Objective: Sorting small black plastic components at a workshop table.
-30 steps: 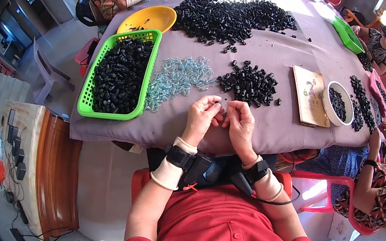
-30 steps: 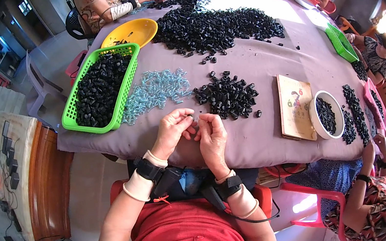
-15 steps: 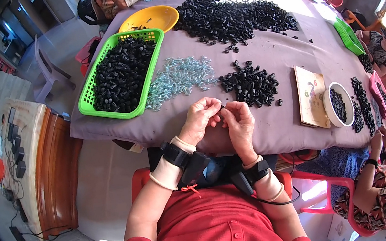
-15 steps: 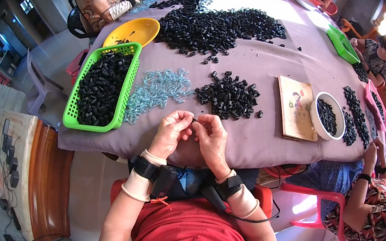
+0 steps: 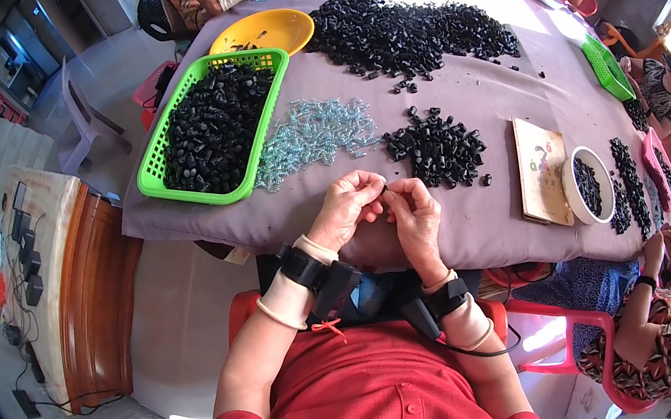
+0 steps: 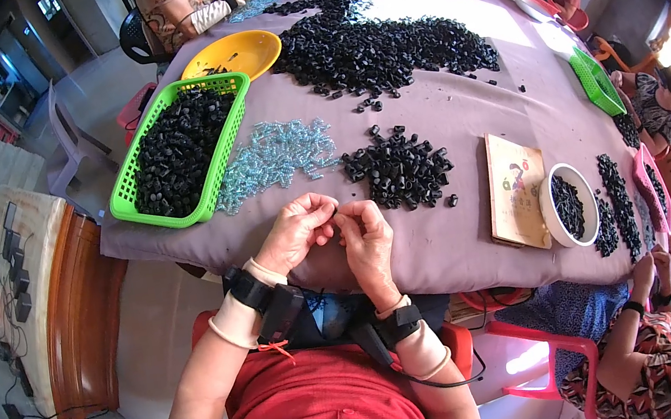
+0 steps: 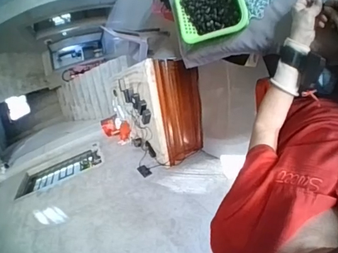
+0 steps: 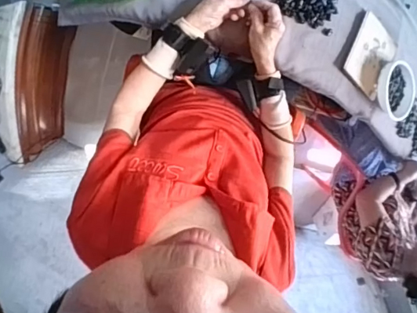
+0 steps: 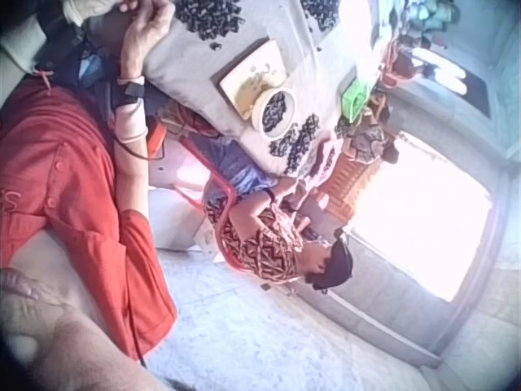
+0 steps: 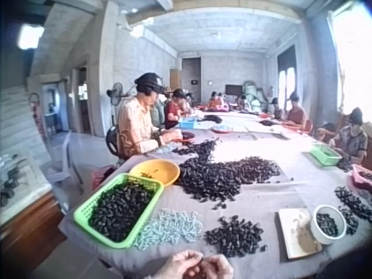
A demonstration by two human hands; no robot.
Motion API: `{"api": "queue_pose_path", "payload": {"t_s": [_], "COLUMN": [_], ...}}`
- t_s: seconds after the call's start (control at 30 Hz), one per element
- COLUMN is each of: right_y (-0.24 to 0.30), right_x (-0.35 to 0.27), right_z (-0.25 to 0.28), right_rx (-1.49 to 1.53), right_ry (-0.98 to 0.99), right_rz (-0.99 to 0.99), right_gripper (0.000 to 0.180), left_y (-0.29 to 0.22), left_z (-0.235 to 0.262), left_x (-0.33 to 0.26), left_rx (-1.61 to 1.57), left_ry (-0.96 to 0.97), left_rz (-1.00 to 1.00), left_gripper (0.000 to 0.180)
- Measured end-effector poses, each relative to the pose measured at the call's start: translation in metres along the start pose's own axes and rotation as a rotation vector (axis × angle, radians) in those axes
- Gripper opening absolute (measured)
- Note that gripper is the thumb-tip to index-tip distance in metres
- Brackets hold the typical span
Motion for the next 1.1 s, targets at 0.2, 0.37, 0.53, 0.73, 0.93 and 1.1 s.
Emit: {"api": "queue_pose_path", "payload": {"t_s": [0.2, 0.37, 0.53, 0.73, 0.93, 1.1], "right_y": [-0.009, 0.009, 0.009, 0.020, 0.018, 0.022], "right_x": [0.001, 0.000, 0.004, 0.016, 0.018, 0.008], "right_z": [-0.003, -0.003, 0.002, 0.039, 0.032, 0.018], "right_rx": [0.122, -0.257, -0.139, -0.492, -0.710, -0.810], "right_ry": [0.018, 0.019, 0.039, -0.085, -0.002, 0.102], "right_rz": [-0.069, 0.229, 0.075, 0.101, 0.064, 0.019], "right_gripper": [0.007, 0.011, 0.014, 0.011, 0.010, 0.009], "left_y": [0.001, 0.005, 0.004, 0.001, 0.001, 0.002], "left_z": [0.002, 0.007, 0.009, 0.009, 0.008, 0.008], "left_x": [-0.002, 0.000, -0.001, -0.003, -0.004, -0.002], "left_rx": [-0.015, -0.070, -0.145, -0.188, -0.173, -0.185], "left_ry": [0.029, -0.009, -0.028, -0.017, -0.035, -0.020], "left_rz": [0.006, 0.006, -0.013, -0.034, -0.015, -0.026], "left_gripper": [0.012, 0.012, 0.011, 0.012, 0.013, 0.013]}}
Point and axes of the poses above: each hand's wrist, its own x-axis towards the middle knuckle, its own z-axis out of the back of the hand, y = z × x, the point moved 8 cm from there along x, towards the middle knuckle, and after that the axes turned 12 degrees about y, right-handed, at the moved point
